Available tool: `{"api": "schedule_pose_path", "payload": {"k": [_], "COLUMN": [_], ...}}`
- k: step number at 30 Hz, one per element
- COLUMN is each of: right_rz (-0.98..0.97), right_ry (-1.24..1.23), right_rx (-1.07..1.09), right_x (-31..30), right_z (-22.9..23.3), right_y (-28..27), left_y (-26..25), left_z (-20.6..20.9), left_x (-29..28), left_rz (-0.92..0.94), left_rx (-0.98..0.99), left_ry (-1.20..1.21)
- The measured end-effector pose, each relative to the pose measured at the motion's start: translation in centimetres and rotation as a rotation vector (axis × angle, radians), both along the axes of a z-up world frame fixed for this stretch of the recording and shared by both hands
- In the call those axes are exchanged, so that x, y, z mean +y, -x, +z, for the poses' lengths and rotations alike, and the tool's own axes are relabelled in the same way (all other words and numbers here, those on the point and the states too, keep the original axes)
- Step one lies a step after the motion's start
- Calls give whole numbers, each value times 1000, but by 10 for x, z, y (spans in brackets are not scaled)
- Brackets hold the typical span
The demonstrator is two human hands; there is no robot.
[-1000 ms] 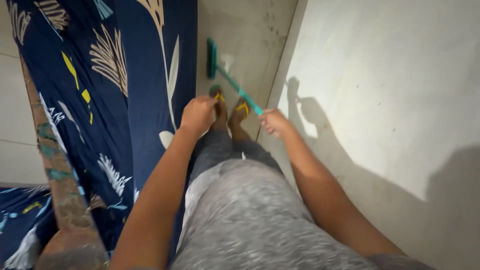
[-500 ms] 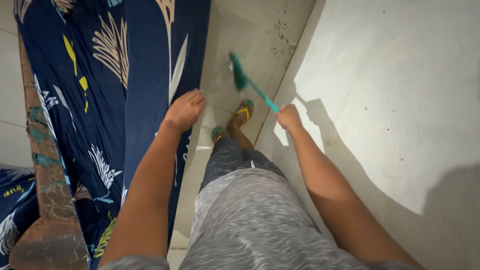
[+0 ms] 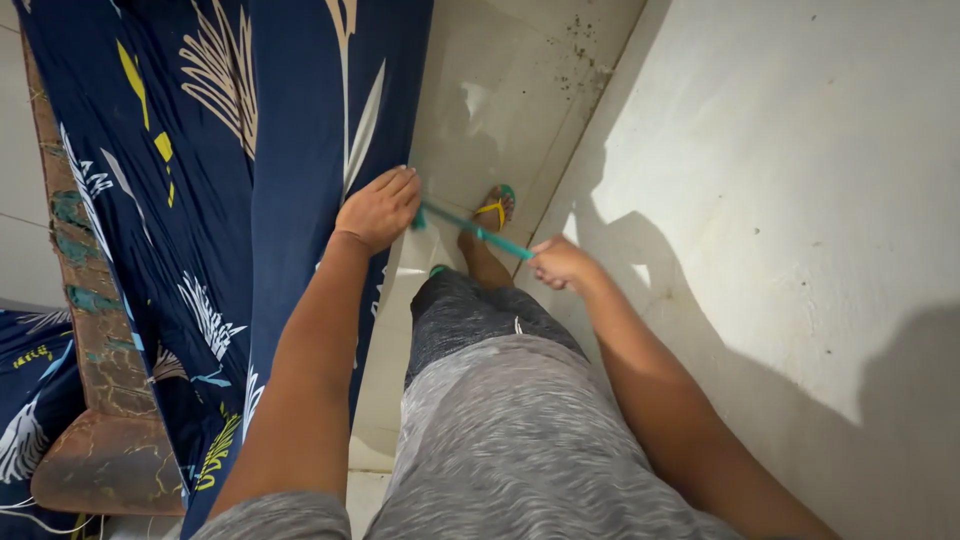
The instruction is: The person is using a small broom to sweep dust and debris from under a bed on a tiled floor.
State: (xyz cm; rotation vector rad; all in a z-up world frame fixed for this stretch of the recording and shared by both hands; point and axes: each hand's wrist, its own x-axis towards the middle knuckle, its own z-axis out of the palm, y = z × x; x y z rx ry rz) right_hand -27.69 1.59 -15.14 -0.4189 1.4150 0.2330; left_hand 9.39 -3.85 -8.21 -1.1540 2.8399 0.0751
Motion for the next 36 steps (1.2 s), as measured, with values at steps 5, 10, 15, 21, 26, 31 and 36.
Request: {"api": "schedule_pose_path", "payload": {"k": [5,10,15,21,26,31,36], "right_rz": [166,228,-331,-90,-160,-254,-323], "right_ry": [-9,90,153,474,428,220,16], "right_rx": [-22,-75,108,310,222,60,-66], "right_x": [78,84,19,-8,-2,9,7], "right_z": [-153,-248,-131,8,50,12,-76], "right_y": [-38,-28,3,-13,-14,-11,-25], "left_y": [2,1,-2,-3,-4,-3,-1], "left_z": [8,2,4,5,0,-1,-3], "left_x": [-7,-11,-8,-5,-5,-3,-3], "left_rz": [-5,-20,-4,-9,-18,-19,-9], "left_rx": [18,77,152,146,139,115,95], "left_ry": [-78,-33,5,16,53,34,30]}}
